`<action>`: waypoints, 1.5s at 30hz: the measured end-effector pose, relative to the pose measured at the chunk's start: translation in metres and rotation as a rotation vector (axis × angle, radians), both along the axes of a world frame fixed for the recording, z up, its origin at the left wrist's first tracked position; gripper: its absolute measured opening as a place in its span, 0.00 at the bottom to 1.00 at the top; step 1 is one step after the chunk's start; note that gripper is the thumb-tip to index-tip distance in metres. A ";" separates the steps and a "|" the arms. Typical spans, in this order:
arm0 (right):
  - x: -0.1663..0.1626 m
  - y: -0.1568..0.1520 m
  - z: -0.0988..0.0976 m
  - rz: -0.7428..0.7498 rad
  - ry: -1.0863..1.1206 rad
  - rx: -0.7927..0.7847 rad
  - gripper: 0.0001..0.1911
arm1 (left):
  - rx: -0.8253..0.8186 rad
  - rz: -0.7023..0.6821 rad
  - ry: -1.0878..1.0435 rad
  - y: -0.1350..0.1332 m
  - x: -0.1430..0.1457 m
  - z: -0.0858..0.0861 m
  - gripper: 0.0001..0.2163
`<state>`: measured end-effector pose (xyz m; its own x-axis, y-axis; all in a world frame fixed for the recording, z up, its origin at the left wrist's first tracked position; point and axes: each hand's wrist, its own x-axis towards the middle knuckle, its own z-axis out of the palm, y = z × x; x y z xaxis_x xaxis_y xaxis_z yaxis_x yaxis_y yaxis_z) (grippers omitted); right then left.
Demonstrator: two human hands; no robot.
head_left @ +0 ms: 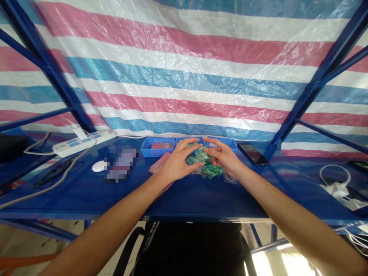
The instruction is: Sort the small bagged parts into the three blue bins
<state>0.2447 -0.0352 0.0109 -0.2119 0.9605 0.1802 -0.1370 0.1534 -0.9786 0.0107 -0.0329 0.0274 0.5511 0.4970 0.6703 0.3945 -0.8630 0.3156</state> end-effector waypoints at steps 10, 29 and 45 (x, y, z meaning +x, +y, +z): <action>-0.003 -0.004 0.004 0.185 0.057 -0.123 0.28 | -0.058 0.071 -0.088 0.004 -0.004 0.000 0.11; -0.004 0.001 -0.002 0.034 -0.040 -0.050 0.23 | -0.001 0.174 -0.070 0.023 -0.013 -0.007 0.17; -0.001 0.004 -0.013 -0.030 -0.465 0.258 0.21 | 0.027 0.520 0.338 0.041 -0.020 -0.036 0.22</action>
<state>0.2442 -0.0310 -0.0026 -0.2993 0.9041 0.3051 0.3108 0.3947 -0.8646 -0.0095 0.0081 -0.0086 0.4251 0.7428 0.5172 0.8399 -0.5368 0.0807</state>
